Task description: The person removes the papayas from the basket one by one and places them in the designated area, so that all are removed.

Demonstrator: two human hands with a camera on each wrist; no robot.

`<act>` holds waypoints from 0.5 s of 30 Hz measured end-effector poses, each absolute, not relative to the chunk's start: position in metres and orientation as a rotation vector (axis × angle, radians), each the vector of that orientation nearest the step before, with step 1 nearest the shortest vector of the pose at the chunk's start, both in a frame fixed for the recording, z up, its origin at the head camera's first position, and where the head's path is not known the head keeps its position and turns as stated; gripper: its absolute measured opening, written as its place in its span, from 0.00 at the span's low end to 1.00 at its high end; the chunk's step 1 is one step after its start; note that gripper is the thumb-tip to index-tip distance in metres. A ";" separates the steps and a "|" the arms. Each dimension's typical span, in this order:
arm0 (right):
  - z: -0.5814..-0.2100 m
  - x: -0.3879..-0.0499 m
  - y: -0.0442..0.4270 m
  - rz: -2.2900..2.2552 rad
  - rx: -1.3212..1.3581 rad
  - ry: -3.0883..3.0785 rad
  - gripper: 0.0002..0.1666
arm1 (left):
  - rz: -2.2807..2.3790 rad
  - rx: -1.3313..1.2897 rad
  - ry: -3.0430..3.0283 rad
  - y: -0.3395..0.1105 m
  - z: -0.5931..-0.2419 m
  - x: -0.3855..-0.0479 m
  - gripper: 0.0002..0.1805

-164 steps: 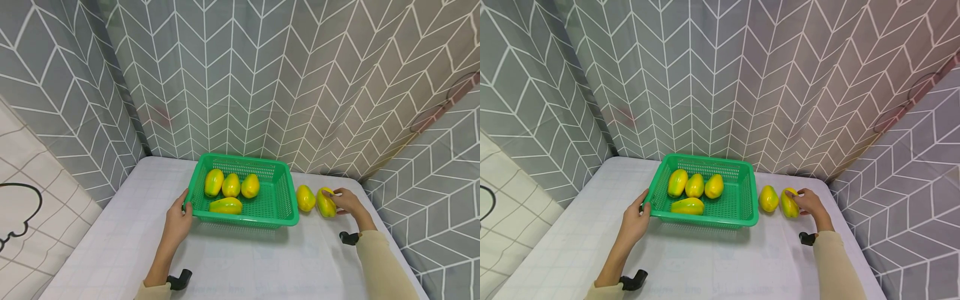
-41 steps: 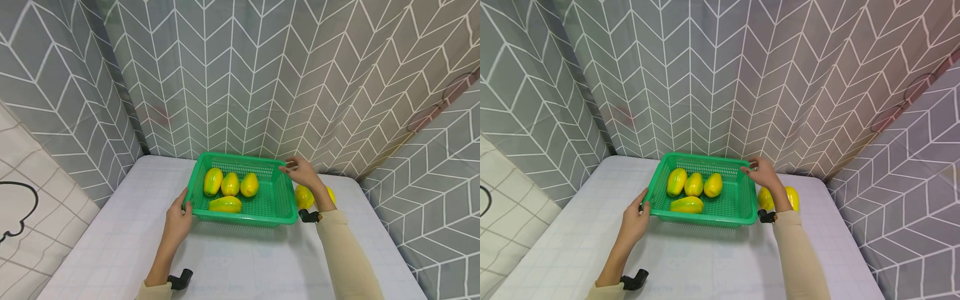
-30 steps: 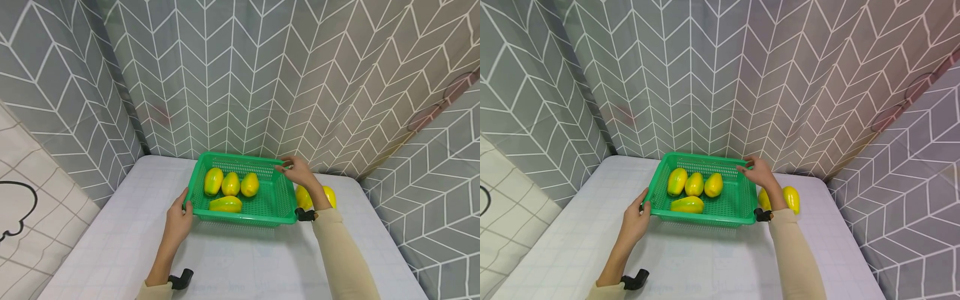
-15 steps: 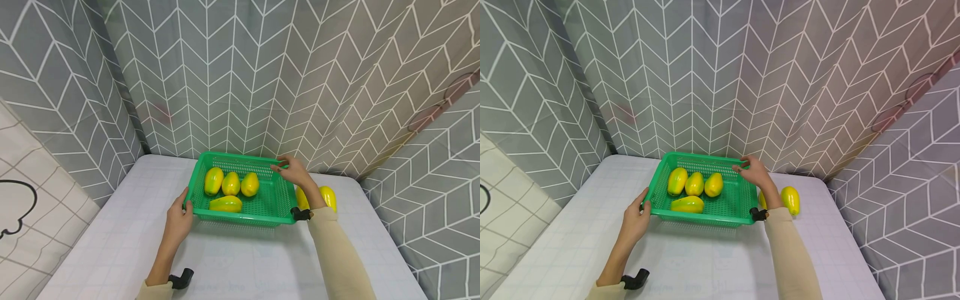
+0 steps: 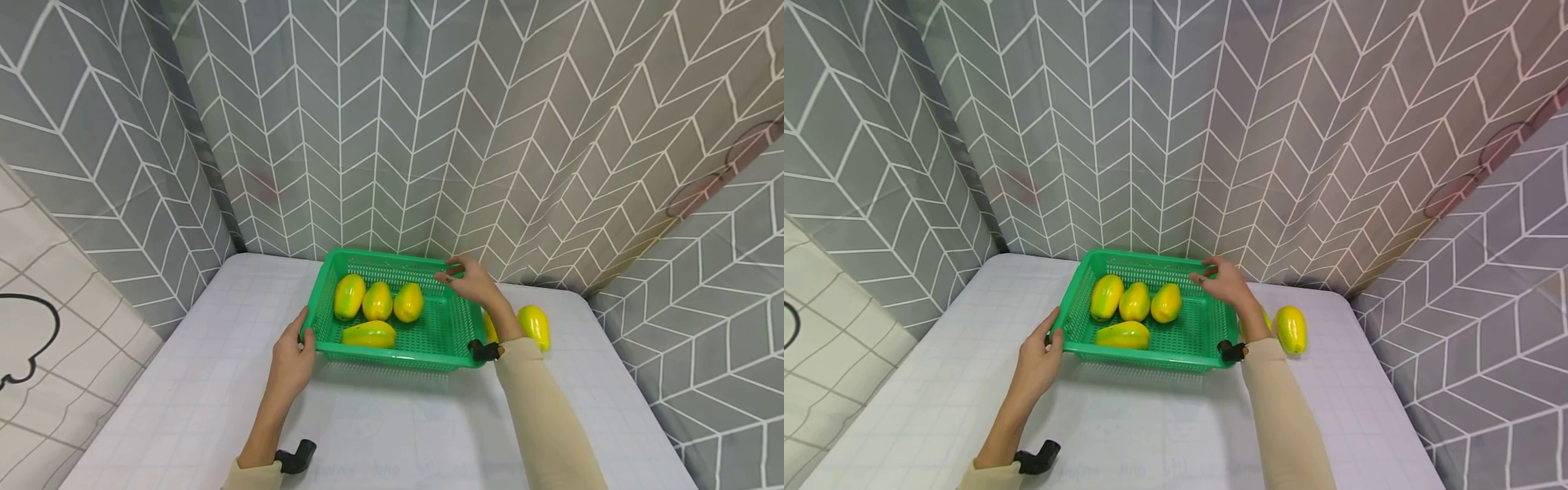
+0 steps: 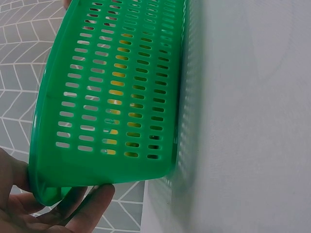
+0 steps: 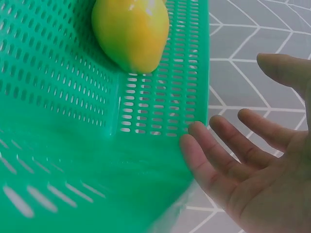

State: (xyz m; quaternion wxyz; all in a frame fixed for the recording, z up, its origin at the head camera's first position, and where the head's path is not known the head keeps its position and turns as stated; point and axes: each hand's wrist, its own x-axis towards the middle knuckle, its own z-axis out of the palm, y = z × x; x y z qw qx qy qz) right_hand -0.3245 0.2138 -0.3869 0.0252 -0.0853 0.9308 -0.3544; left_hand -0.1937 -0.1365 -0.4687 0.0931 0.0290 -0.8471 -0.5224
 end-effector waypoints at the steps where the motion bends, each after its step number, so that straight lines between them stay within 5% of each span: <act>1: -0.387 -0.325 0.213 -1.083 -0.261 2.881 0.38 | -1.546 0.085 -2.512 -0.136 -0.469 -0.194 0.30; 15: -0.393 -0.331 0.199 -1.080 -0.286 2.880 0.39 | -1.538 0.083 -2.517 -0.138 -0.464 -0.192 0.30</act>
